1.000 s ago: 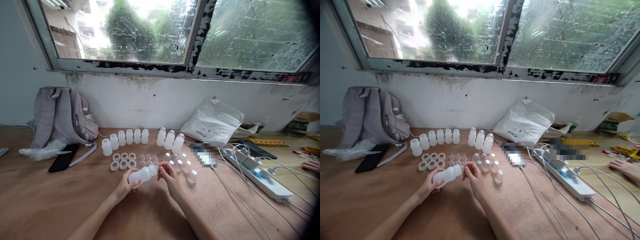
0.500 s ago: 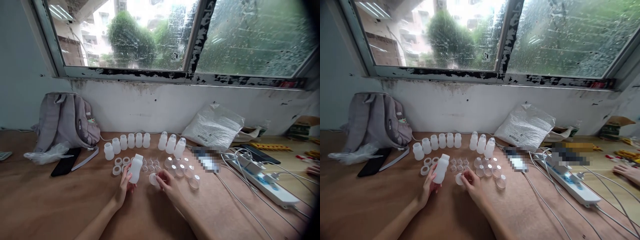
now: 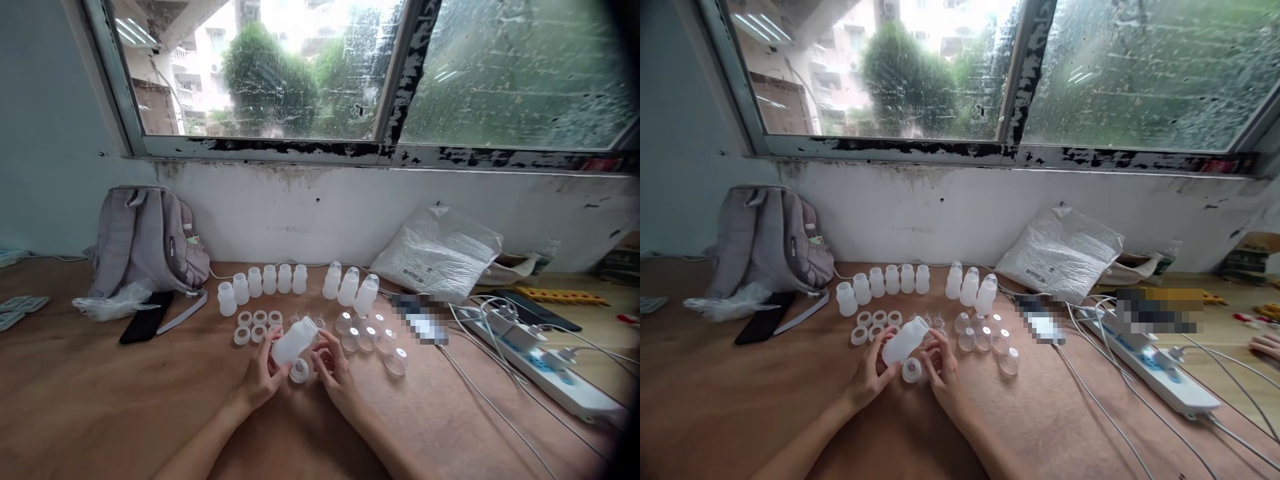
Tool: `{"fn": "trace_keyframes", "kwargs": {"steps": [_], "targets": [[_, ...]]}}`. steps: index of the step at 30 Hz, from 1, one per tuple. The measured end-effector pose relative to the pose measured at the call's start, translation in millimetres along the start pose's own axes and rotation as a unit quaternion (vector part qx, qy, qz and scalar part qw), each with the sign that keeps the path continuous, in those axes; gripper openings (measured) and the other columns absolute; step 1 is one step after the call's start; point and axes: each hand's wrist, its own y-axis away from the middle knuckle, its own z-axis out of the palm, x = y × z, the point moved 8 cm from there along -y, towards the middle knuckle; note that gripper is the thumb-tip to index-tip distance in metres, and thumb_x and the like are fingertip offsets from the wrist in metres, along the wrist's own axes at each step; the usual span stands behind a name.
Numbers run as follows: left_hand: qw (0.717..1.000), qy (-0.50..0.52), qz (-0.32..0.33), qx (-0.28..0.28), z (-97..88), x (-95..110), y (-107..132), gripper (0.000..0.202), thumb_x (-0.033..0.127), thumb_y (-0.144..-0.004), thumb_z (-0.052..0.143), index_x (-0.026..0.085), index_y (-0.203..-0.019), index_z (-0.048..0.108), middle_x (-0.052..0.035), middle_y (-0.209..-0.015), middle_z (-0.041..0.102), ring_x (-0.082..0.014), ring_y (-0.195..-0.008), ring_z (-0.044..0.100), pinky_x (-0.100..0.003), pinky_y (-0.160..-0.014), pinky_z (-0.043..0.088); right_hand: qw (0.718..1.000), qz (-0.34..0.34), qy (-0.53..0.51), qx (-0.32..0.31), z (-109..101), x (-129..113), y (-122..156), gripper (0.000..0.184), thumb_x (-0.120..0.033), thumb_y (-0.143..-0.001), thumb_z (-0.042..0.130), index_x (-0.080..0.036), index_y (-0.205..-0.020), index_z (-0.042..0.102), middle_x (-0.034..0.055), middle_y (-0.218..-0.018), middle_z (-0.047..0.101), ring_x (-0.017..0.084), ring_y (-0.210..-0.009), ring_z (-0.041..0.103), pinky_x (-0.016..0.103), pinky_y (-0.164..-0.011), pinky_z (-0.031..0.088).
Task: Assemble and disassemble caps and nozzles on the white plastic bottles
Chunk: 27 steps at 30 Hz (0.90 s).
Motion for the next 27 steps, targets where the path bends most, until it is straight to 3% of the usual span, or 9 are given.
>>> {"fn": "trace_keyframes", "kwargs": {"steps": [3,5,11,17,27], "targets": [[0.998,-0.030,0.044,-0.019,4.1,10,2,0.053,0.025,-0.071,0.055,0.020,-0.121,0.038,-0.0096,-0.113,0.050,-0.0219,-0.101,0.049,-0.033,-0.082,0.044,1.000,-0.008,-0.010,0.027,-5,2,1,0.037,-0.036,-0.081,0.046,-0.027,-0.116,0.035,0.0026,-0.090,0.051,0.009,-0.056,0.053,0.022,-0.048,0.046],[0.997,-0.044,0.055,-0.025,7.4,11,4,0.051,0.024,-0.070,0.056,0.021,-0.118,0.040,-0.0094,-0.114,0.049,-0.0218,-0.099,0.050,-0.033,-0.081,0.044,0.999,-0.018,-0.009,0.040,-9,1,1,0.030,-0.036,-0.081,0.047,-0.025,-0.108,0.040,0.0013,-0.082,0.053,0.009,-0.053,0.053,0.021,-0.047,0.045],[0.999,-0.025,0.019,-0.009,12.7,-3,5,0.052,0.027,-0.068,0.061,0.023,-0.116,0.041,-0.0070,-0.112,0.052,-0.0182,-0.087,0.055,-0.029,-0.073,0.048,0.998,0.001,0.021,0.061,-21,-2,0,0.016,-0.034,-0.079,0.051,-0.021,-0.087,0.046,-0.0048,-0.053,0.048,0.010,-0.044,0.049,0.020,-0.042,0.039],[1.000,-0.029,-0.003,0.011,9.3,-8,4,0.050,0.032,-0.067,0.063,0.026,-0.113,0.045,-0.0055,-0.111,0.055,-0.0190,-0.082,0.058,-0.033,-0.076,0.048,0.998,0.014,0.020,0.049,-20,-7,0,0.016,-0.036,-0.078,0.051,-0.021,-0.084,0.048,-0.0028,-0.057,0.049,0.011,-0.046,0.047,0.021,-0.040,0.036],[0.998,-0.056,0.005,0.010,8.6,-10,5,0.049,0.035,-0.071,0.058,0.028,-0.117,0.042,-0.0046,-0.113,0.055,-0.0164,-0.077,0.059,-0.031,-0.074,0.048,0.999,0.011,0.039,0.032,-19,-9,-1,0.014,-0.036,-0.080,0.048,-0.021,-0.079,0.048,-0.0032,-0.056,0.047,0.010,-0.047,0.047,0.020,-0.042,0.037]]}}
